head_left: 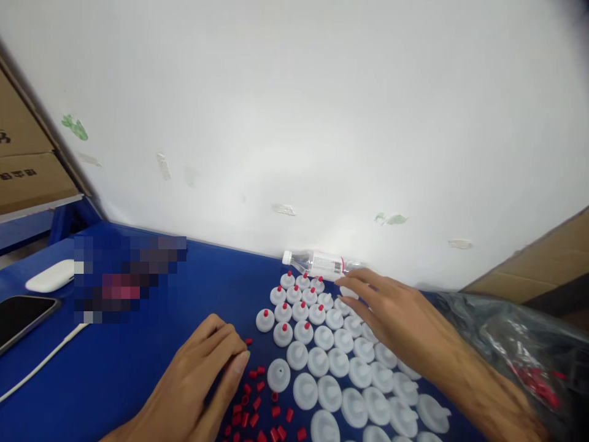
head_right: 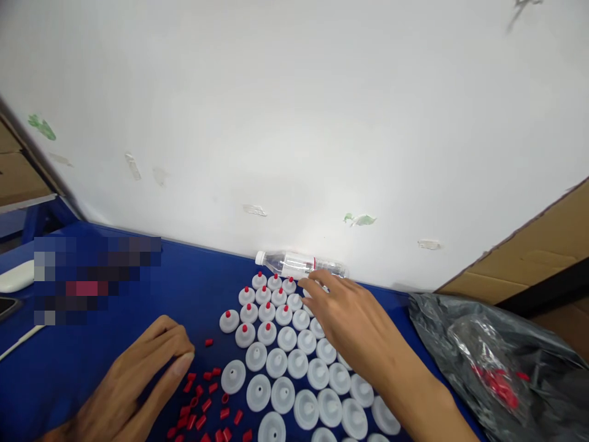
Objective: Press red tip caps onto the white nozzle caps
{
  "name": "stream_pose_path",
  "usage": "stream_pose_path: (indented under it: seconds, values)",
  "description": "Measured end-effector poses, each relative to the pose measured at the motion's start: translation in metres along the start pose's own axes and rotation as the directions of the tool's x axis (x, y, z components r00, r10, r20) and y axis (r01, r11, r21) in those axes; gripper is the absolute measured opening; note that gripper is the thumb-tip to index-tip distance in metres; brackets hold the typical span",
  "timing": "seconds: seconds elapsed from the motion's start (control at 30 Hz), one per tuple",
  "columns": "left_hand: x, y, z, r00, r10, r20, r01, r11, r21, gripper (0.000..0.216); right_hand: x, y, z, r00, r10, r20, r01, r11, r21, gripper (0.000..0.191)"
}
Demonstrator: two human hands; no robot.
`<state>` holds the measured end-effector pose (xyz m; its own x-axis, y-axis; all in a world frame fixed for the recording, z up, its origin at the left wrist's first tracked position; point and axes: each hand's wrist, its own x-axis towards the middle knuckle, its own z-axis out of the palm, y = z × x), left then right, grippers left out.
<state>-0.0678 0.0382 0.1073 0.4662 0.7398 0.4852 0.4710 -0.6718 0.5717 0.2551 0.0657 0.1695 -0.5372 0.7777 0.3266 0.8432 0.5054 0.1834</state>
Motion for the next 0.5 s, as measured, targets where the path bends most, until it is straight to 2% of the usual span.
stream_pose_path:
  seconds: [0.13, 0.3, 0.5]
  values:
    - [0.0, -0.004, 0.009, 1.0, -0.005, 0.012, 0.005, 1.0, -0.001, 0.023, -0.001, 0.007, 0.021, 0.994, 0.001, 0.109, 0.0, 1.0, -0.008, 0.03]
    - [-0.003, -0.008, 0.012, 0.999, -0.034, 0.029, 0.034, 0.999, 0.008, 0.021, -0.002, 0.008, 0.025, 0.99, 0.006, 0.143, -0.007, 1.0, 0.005, 0.042]
    - [-0.003, -0.006, 0.013, 0.998, -0.053, 0.022, 0.053, 0.999, 0.001, 0.021, -0.002, 0.011, 0.024, 0.988, 0.035, 0.15, -0.042, 0.998, 0.045, 0.027]
